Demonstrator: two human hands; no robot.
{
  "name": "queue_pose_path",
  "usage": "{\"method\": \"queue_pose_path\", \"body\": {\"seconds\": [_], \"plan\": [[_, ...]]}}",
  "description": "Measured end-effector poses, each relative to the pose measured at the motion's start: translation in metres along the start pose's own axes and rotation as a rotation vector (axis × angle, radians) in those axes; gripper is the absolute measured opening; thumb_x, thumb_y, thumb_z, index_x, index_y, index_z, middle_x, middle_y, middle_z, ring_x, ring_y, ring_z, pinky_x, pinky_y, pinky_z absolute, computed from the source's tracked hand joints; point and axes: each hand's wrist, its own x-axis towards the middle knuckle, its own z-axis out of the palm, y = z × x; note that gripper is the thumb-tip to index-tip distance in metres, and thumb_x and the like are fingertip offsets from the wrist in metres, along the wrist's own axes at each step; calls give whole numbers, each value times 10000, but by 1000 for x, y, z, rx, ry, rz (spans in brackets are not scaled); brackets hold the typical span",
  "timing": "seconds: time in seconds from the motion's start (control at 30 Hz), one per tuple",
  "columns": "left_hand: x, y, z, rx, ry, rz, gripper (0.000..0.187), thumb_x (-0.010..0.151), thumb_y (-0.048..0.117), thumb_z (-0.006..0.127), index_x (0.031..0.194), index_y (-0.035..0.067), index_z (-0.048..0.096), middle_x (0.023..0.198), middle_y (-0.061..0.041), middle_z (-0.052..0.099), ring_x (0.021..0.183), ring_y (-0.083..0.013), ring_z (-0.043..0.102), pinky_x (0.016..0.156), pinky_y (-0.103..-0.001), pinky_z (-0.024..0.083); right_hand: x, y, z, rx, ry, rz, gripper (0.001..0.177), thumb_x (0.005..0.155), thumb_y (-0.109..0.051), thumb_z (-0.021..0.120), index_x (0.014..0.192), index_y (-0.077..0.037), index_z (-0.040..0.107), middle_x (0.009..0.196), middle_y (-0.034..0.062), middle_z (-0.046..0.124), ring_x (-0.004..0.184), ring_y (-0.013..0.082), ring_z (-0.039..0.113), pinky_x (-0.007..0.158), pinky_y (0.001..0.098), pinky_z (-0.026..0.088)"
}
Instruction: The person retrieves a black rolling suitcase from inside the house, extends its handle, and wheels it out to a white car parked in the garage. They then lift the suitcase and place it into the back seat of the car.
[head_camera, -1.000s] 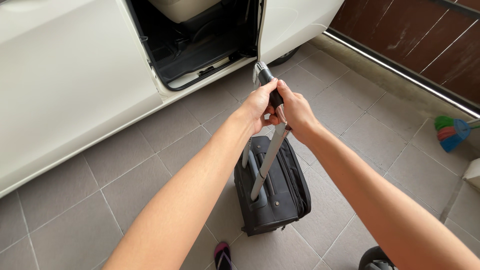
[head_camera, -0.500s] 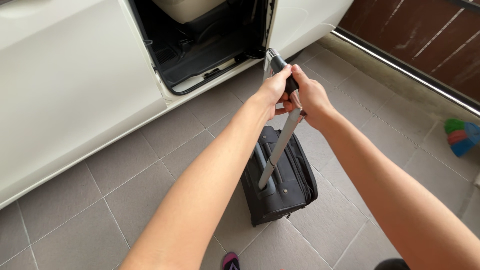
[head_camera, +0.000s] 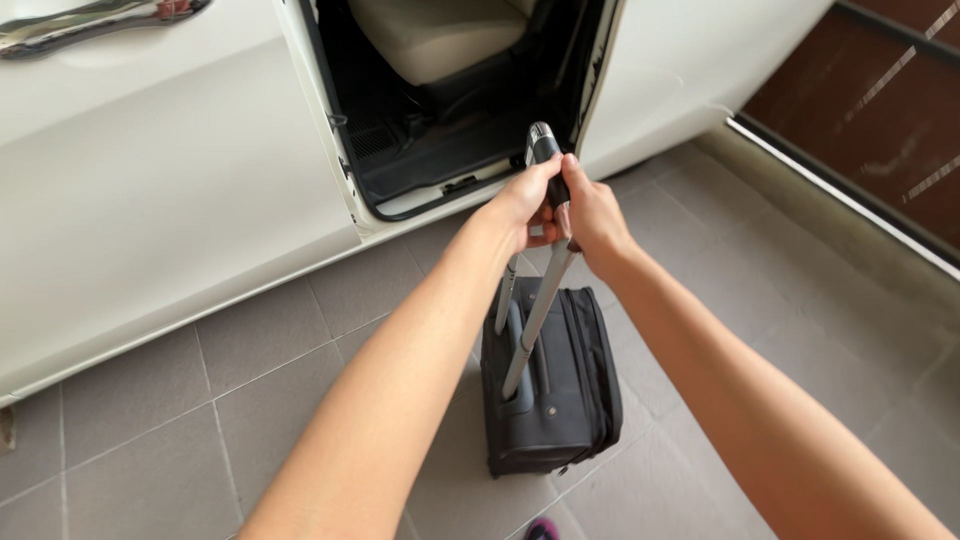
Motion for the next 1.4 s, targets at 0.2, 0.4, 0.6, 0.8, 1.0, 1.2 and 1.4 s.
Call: {"method": "queue_pose_path", "body": {"seconds": [0.2, 0.4, 0.6, 0.8, 1.0, 1.2, 1.4], "plan": [[43, 17, -5, -130, 10, -1, 590, 975, 640, 471, 655, 144, 459, 474, 30, 449, 334, -96, 370, 369, -239, 321, 56, -2, 6, 11, -43, -26, 622, 1045, -559, 393, 781, -41, 616, 577, 43, 535, 444, 155, 460, 423, 334, 343], [81, 40, -11, -86, 115, 26, 582, 963, 652, 477, 651, 161, 461, 483, 66, 424, 335, -39, 337, 375, -207, 279, 111, -9, 11, 31, -56, 9, 614, 1051, -565, 395, 833, -43, 633, 598, 12, 521, 473, 126, 439, 441, 325, 334], [122, 67, -22, -48, 85, 9, 573, 970, 643, 467, 731, 122, 484, 516, 51, 449, 348, -43, 359, 402, -200, 355, 158, -17, 13, 57, -46, 11, 577, 1039, -557, 401, 885, -54, 638, 620, 13, 566, 490, 124, 503, 448, 314, 375], [165, 95, -38, -75, -49, -29, 526, 991, 592, 483, 757, 121, 499, 541, 7, 487, 384, -71, 425, 396, -216, 322, 197, -30, 17, 147, -46, 47, 557, 1029, -526, 413, 877, -35, 630, 653, 57, 624, 487, 157, 574, 431, 309, 390], [206, 116, -54, -104, -7, 35, 437, 984, 505, 545, 809, 105, 521, 550, -7, 481, 402, -86, 478, 374, -246, 386, 237, -40, 29, 117, 9, 83, 531, 1039, -498, 402, 864, -51, 630, 641, 40, 617, 479, 131, 539, 427, 294, 346], [233, 131, -70, -28, 23, 57, 419, 974, 480, 534, 822, 92, 567, 537, -18, 536, 370, -98, 468, 346, -244, 368, 271, -42, 44, 202, 39, 119, 460, 1040, -470, 414, 838, -95, 587, 615, 21, 575, 473, 124, 514, 440, 292, 358], [253, 144, -69, -85, 10, -11, 426, 983, 503, 543, 819, 111, 521, 537, 0, 517, 384, -59, 455, 343, -207, 305, 296, -45, 40, 124, 50, 125, 492, 1055, -504, 398, 841, -107, 592, 600, -13, 532, 453, 107, 403, 431, 291, 277]]}}
